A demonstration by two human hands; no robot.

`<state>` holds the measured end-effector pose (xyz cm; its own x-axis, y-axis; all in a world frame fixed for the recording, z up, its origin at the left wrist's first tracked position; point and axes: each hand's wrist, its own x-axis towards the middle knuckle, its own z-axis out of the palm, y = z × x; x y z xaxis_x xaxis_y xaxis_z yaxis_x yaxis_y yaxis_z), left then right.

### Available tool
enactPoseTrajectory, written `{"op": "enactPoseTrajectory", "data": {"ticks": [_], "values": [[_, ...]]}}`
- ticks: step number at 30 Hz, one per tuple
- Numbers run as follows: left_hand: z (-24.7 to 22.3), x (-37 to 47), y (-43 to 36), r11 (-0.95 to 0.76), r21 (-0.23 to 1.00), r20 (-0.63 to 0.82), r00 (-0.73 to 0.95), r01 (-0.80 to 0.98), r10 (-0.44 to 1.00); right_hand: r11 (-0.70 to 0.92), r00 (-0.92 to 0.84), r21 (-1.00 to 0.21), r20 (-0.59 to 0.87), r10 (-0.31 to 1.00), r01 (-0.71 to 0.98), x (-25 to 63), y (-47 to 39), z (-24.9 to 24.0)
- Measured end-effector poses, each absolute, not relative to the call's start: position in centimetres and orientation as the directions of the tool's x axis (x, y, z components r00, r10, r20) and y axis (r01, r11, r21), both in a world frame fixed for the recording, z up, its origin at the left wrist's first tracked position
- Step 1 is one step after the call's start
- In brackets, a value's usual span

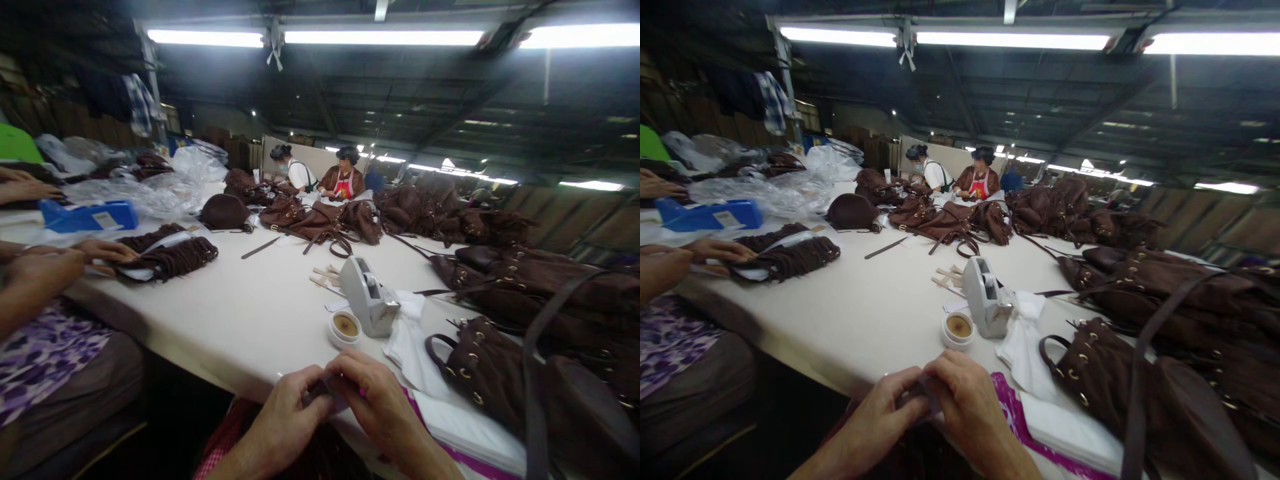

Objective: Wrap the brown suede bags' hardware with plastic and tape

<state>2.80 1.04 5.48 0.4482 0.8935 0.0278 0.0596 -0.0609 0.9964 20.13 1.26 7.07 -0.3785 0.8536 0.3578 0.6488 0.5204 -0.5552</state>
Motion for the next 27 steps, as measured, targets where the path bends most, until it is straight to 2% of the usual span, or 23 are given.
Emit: {"op": "enactPoseTrajectory", "data": {"ticks": [4,8,11,15,17,21,27], "values": [[4.1,3.3,1.9,0.043,0.996,0.000,0.456,-0.084,0.890,0.627,-0.459,-0.430,0.435,0.775,0.650,19.8,1.7,7.2],[3.3,3.7,2.1,0.215,0.956,-0.109,0.439,-0.198,0.892,0.742,-0.537,-0.254,0.552,0.638,0.621,19.4,1.7,6.7],[3.4,3.6,1.6,0.196,0.964,-0.105,0.415,-0.182,0.904,0.792,-0.560,-0.205,0.608,0.563,0.575,19.5,1.4,6.5],[4.2,3.5,1.0,-0.083,0.995,0.062,0.335,0.047,0.940,0.778,-0.544,-0.192,0.615,0.570,0.599,19.7,1.2,6.8],[4.4,3.5,1.2,-0.156,0.980,0.105,0.343,0.124,0.933,0.759,-0.525,-0.197,0.615,0.588,0.620,19.6,1.2,6.9],[4.2,3.4,1.8,-0.152,0.969,0.065,0.390,0.195,0.919,0.738,-0.475,-0.223,0.641,0.603,0.636,19.5,1.1,6.6],[3.6,3.7,1.7,-0.157,0.947,0.051,0.350,0.281,0.935,0.730,-0.416,-0.351,0.643,0.643,0.586,19.3,0.9,6.6]]}}
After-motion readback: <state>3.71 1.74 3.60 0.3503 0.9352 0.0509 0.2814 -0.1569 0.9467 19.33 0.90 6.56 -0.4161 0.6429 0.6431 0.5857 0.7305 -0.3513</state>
